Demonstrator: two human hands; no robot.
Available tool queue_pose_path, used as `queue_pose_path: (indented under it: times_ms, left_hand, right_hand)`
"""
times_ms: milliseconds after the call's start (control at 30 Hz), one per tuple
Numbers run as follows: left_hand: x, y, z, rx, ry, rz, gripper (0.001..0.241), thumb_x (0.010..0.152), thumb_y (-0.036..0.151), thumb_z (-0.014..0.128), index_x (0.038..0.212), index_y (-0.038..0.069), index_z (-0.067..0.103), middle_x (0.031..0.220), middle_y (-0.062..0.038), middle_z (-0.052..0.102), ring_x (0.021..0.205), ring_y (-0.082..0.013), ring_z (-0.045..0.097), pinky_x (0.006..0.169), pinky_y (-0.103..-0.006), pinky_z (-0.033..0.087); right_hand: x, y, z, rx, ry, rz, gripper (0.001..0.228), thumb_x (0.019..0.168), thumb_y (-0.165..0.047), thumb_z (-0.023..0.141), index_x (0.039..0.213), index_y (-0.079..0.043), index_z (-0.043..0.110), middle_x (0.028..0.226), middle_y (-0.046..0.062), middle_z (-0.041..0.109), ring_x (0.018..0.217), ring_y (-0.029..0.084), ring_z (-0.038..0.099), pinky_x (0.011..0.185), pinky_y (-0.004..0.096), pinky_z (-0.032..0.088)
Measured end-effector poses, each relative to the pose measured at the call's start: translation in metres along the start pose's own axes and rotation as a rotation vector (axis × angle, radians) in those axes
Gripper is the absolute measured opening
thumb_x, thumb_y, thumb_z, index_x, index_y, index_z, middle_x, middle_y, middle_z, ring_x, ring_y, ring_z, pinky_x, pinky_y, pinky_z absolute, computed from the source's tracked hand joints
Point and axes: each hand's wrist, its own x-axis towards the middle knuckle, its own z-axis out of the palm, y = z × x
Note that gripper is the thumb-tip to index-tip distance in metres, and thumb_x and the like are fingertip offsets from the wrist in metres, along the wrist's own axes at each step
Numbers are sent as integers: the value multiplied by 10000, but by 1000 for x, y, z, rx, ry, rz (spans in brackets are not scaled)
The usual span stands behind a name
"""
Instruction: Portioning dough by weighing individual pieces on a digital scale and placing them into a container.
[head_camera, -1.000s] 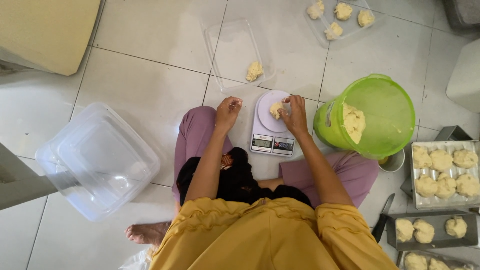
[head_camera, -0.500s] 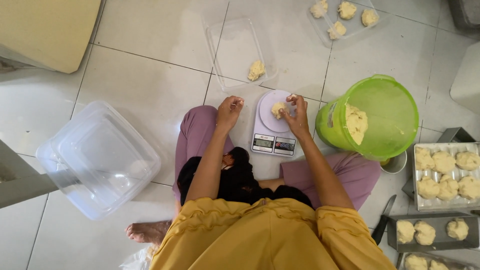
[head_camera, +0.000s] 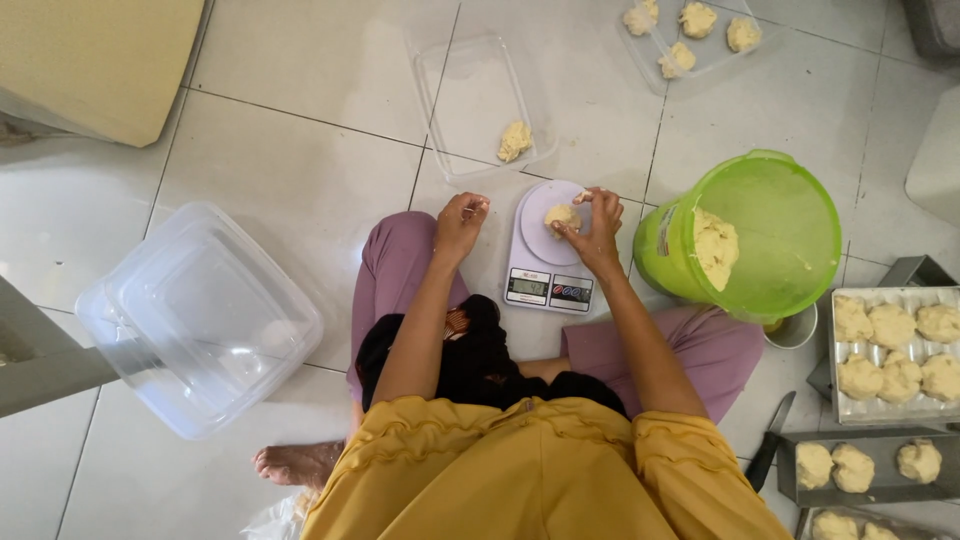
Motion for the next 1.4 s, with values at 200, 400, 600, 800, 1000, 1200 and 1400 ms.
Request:
queue_pose_path:
  times_ms: [200, 400, 600, 800, 1000, 1200, 1400]
  left_hand:
    - [-1, 1, 0, 3, -8, 0, 173, 944, 208, 685, 1063, 108, 760, 992, -160, 694, 911, -314, 699, 806, -404, 566]
    - [-2, 4, -1, 5, -17, -16, 182, 948, 231, 676, 1065, 123, 763, 1001, -141, 697, 919, -293, 699, 808, -393, 566]
    - [-4, 11, -3, 28, -18, -5, 185, 948, 211, 677, 1076, 107, 760, 1002, -169, 697, 928, -334, 700, 816, -421, 567]
    - [-1, 4, -1, 35, -15, -31, 170, 951, 226, 677, 1067, 133, 762, 999, -136, 699, 929, -301, 699, 810, -400, 567]
    - [-1, 5, 0, 31, -21, -30, 169, 958, 222, 673, 1071, 131, 760, 1001, -140, 700, 929, -312, 702, 814, -404, 570]
    - [-1, 2, -1, 38, -31, -7, 171, 954, 229, 675, 1058, 121, 758, 995, -150, 698, 928, -318, 701, 818, -407, 570]
    - [-1, 1, -1, 32, -18, 18, 168, 940, 212, 677, 1049, 117, 761, 981, -160, 702, 901, -327, 706, 803, -408, 576]
  right_hand:
    - [8, 41, 3, 92, -50, -7, 221, 899, -225, 840, 997, -122, 671, 1301, 86, 453, 1313, 349, 355, 1134, 636, 250]
    - [7, 50, 2, 163, -40, -65, 145, 928, -244, 808, 975, -123, 744, 1227, 92, 556, 1254, 321, 411, 1165, 503, 280]
    - [4, 13, -1, 247, -40, 58, 362, 1128, -373, 494, 1119, -110, 744, 1198, 95, 571, 1230, 282, 417, 1171, 457, 277]
    - [3, 24, 2, 169, -42, -1, 364, 1139, -325, 475, 1113, -87, 750, 1245, 115, 574, 1248, 312, 416, 1161, 494, 274]
    - [-8, 1, -8, -413, -7, -220, 279, 1102, -278, 536, 1277, -177, 730, 1314, 79, 557, 1264, 284, 416, 1043, 471, 319]
    - [-25, 15, -9, -580, 134, -417, 318, 1061, -230, 591, 1341, -126, 699, 1396, 133, 562, 1267, 324, 446, 1016, 477, 327]
    - [-45, 21, -28, -542, 123, -492, 295, 1055, -218, 577, 1308, -181, 724, 1386, 143, 580, 1241, 343, 477, 1014, 490, 343]
